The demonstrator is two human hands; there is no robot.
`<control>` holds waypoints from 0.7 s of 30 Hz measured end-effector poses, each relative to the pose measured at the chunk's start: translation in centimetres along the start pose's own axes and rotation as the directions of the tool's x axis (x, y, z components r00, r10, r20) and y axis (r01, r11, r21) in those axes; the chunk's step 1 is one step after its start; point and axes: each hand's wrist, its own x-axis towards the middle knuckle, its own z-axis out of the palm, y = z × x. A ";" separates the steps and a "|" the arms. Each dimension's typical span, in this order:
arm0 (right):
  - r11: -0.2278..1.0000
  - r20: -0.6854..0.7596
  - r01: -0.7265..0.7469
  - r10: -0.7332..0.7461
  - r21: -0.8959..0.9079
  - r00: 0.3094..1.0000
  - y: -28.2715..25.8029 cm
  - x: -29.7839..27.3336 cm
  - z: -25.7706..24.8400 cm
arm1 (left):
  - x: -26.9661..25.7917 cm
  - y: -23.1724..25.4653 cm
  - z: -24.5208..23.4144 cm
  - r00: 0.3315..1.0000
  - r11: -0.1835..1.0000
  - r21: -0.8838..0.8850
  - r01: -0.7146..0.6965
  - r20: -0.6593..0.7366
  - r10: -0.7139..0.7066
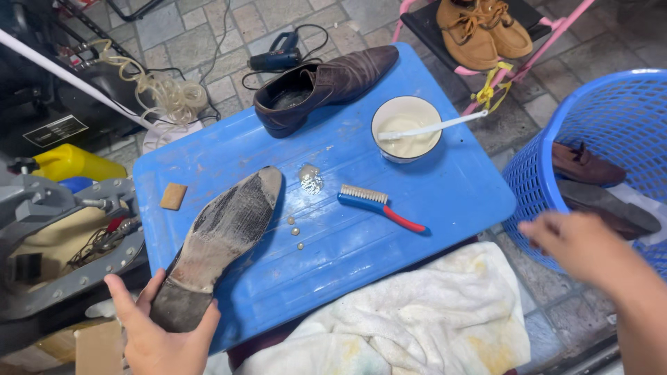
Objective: The person scrubs the sole of a brown leather shoe with a blue brush, then wipes the shoe with a white cloth. The person repeats the scrubbing and wiping process on the same shoe.
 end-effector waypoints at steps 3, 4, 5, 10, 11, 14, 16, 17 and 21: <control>0.998 0.313 0.012 0.008 -0.062 0.950 3.1 0.7 4.1 | 0.8 0.0 -0.3 0.974 0.974 0.015 -0.226 0.013 0.226; 0.995 0.420 0.095 -0.070 -0.037 0.905 3.7 1.0 5.0 | 0.9 0.2 -0.6 0.974 0.973 0.052 -0.225 0.041 0.223; 0.991 0.450 0.114 -0.068 -0.074 0.890 4.0 1.2 5.3 | 1.1 0.6 -0.9 0.975 0.972 0.092 -0.217 0.061 0.212; 0.803 0.642 -0.204 -0.266 0.561 0.719 4.7 -0.8 3.7 | 1.0 3.0 -1.8 0.977 0.961 0.190 -0.204 0.102 0.187; 0.629 0.617 -0.258 -0.456 0.733 0.641 4.5 -0.7 3.9 | 0.7 3.4 -1.5 0.980 0.957 0.215 -0.194 0.096 0.177; 0.131 0.365 -0.397 -0.711 0.909 0.601 3.8 0.1 5.4 | -0.3 3.9 -0.8 0.978 0.951 0.238 -0.200 -0.008 0.207; 0.024 0.263 -0.307 -0.583 0.951 0.769 1.0 1.9 8.7 | -0.4 3.6 -0.5 0.972 0.959 0.191 -0.209 -0.065 0.225; -0.046 0.231 -0.323 -0.605 0.945 0.762 -1.0 2.6 10.5 | -0.3 3.4 -0.6 0.973 0.967 0.145 -0.209 -0.067 0.220; 0.088 -0.088 0.257 -0.796 0.962 0.599 -10.2 3.0 15.0 | -0.1 2.6 -1.9 0.989 0.990 -0.043 -0.135 -0.066 0.132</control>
